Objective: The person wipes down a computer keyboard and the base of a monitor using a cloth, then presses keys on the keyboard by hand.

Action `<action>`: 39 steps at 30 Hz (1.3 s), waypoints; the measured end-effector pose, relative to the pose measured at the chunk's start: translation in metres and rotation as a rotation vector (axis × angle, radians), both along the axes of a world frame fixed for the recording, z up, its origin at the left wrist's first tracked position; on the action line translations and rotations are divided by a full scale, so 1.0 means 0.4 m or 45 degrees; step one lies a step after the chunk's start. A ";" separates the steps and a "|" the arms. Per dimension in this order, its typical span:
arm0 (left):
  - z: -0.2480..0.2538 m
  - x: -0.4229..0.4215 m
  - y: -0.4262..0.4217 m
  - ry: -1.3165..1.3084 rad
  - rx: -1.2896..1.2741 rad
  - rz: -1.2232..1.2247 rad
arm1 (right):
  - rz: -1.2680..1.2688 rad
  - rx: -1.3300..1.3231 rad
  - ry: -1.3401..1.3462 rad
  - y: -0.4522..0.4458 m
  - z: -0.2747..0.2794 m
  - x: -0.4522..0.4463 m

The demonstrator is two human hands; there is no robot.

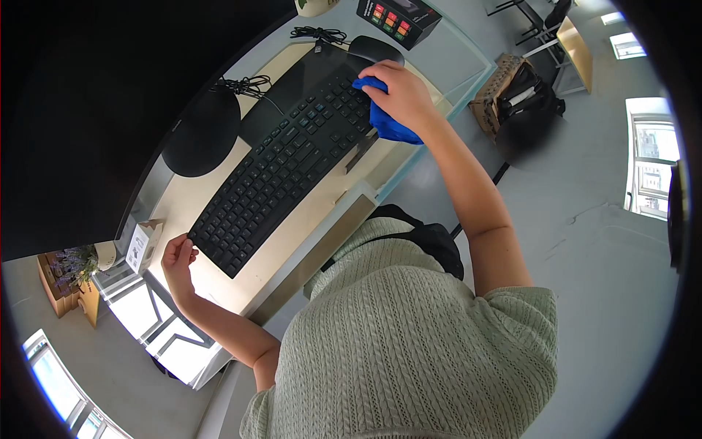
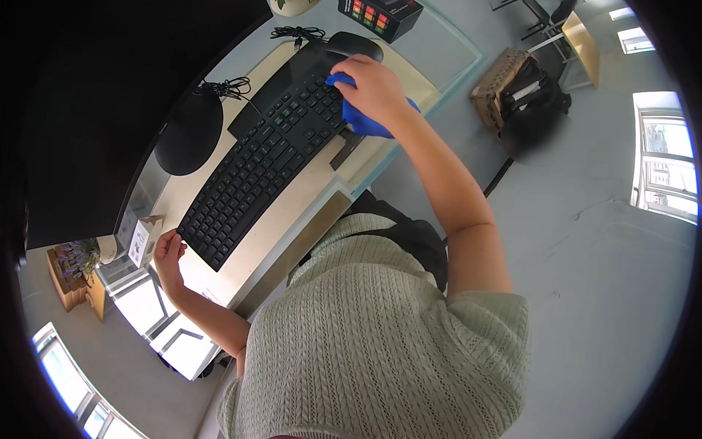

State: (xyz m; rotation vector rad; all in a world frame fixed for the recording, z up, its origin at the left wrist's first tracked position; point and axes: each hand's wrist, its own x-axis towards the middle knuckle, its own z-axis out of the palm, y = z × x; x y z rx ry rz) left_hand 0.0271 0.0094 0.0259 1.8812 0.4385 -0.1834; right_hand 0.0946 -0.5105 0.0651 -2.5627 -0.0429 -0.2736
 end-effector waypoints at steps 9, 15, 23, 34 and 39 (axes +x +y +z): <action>0.000 0.001 0.000 -0.001 -0.003 0.008 | 0.075 -0.335 -0.119 0.012 -0.053 0.054; -0.001 0.000 0.003 0.006 0.005 -0.012 | 0.112 -0.428 0.018 -0.017 -0.021 -0.073; -0.013 0.001 0.016 -0.017 -0.027 -0.043 | 0.134 -0.385 0.319 -0.035 0.037 -0.145; -0.011 0.000 0.011 -0.028 -0.013 -0.034 | 0.054 -0.390 -0.135 0.053 -0.045 0.081; -0.002 0.002 0.004 -0.002 0.000 -0.020 | 0.080 -0.411 -0.070 0.029 -0.048 0.020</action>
